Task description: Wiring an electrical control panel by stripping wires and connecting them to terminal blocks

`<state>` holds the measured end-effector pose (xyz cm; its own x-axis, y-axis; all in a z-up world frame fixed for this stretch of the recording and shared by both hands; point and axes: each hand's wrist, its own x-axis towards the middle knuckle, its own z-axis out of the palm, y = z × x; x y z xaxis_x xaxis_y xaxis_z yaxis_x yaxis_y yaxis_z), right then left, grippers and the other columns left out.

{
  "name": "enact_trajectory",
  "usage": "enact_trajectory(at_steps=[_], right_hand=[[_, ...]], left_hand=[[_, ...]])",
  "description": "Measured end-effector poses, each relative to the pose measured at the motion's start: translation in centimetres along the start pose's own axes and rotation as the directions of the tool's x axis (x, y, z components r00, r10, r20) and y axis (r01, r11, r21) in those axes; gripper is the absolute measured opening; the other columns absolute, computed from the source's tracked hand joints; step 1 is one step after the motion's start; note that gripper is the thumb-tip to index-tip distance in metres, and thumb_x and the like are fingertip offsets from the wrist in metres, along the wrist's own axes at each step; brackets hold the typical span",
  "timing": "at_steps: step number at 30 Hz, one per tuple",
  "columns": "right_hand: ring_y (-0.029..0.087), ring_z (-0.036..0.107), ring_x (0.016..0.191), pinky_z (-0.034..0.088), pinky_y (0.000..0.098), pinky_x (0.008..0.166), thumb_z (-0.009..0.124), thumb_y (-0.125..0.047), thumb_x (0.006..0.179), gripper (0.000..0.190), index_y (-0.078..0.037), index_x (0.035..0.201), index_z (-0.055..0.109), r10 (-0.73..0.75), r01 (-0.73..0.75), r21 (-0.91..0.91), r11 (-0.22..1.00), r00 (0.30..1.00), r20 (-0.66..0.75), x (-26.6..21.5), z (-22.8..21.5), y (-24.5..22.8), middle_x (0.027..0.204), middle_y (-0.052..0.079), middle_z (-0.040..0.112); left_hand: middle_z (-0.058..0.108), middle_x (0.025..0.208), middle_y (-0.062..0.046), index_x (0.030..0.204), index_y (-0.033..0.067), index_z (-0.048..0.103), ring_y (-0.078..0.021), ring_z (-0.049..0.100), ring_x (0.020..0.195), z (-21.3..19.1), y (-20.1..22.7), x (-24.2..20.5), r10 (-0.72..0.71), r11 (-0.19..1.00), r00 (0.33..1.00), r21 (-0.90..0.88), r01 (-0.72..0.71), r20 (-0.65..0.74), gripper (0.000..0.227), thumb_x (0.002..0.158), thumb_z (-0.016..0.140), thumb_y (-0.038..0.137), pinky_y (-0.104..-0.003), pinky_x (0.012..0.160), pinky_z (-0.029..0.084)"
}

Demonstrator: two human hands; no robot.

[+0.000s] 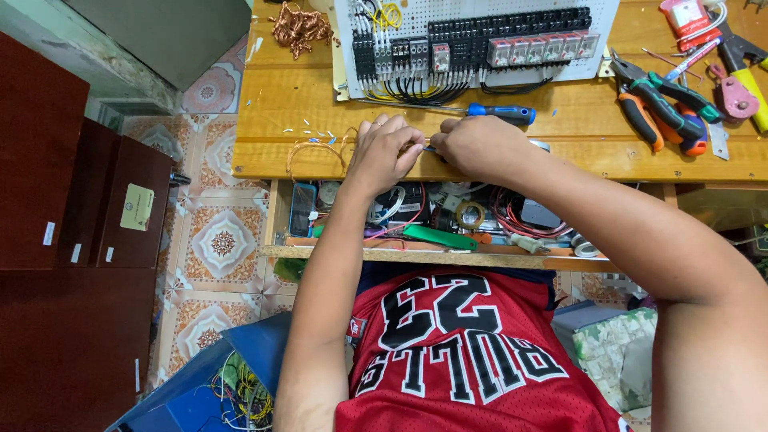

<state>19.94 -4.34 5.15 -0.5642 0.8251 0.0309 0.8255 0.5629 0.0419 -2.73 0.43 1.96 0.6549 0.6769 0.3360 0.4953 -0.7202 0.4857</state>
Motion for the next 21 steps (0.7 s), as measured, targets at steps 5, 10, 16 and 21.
enact_trajectory(at_steps=[5, 10, 16, 21], right_hand=[[0.033, 0.072, 0.076, 0.060, 0.0455, 0.053, 0.059, -0.023, 0.096, 0.016, -0.015, 0.092, 0.072, 0.011, -0.012, 0.009, 1.000, 1.000, 0.012, -0.3, -0.9, -0.6, 0.089, 0.006, 0.066], [0.033, 0.073, 0.078, 0.060, 0.0439, 0.053, 0.060, -0.023, 0.096, 0.017, -0.013, 0.093, 0.073, 0.010, -0.010, -0.002, 1.000, 1.000, 0.000, -0.4, -1.0, -0.7, 0.088, 0.007, 0.066], [0.031, 0.073, 0.079, 0.060, 0.0411, 0.054, 0.061, -0.022, 0.097, 0.015, -0.014, 0.095, 0.074, -0.023, 0.022, -0.036, 0.999, 0.999, -0.028, -0.8, -1.2, -1.0, 0.087, 0.006, 0.066], [0.032, 0.073, 0.077, 0.060, 0.0399, 0.053, 0.060, -0.022, 0.098, 0.016, -0.012, 0.097, 0.072, -0.043, 0.041, -0.052, 0.998, 0.999, -0.033, -0.9, -1.6, -1.0, 0.089, 0.007, 0.065]], left_hand=[[0.052, 0.083, 0.001, 0.096, 0.0229, 0.068, -0.0251, 0.055, 0.090, -0.1, 0.1, 0.0, 0.006, 1.000, 1.000, 0.005, -0.006, 0.002, 0.011, 0.094, 0.066, 0.033, -0.040, 0.080, 0.040], [0.052, 0.084, 0.000, 0.097, 0.0230, 0.068, -0.0260, 0.055, 0.089, -0.1, 0.1, 0.0, 0.023, 1.000, 1.000, 0.013, -0.023, -0.008, 0.010, 0.095, 0.065, 0.033, -0.040, 0.080, 0.039], [0.053, 0.085, 0.001, 0.098, 0.0236, 0.068, -0.0250, 0.055, 0.089, 0.1, 0.1, -0.1, 0.029, 0.999, 0.999, 0.034, -0.029, -0.012, 0.011, 0.096, 0.064, 0.034, -0.040, 0.079, 0.039], [0.051, 0.086, 0.002, 0.099, 0.0265, 0.070, -0.0234, 0.054, 0.089, -0.2, 0.4, -0.2, 0.063, 0.997, 0.997, 0.045, -0.060, -0.053, 0.008, 0.096, 0.065, 0.032, -0.038, 0.080, 0.038]])
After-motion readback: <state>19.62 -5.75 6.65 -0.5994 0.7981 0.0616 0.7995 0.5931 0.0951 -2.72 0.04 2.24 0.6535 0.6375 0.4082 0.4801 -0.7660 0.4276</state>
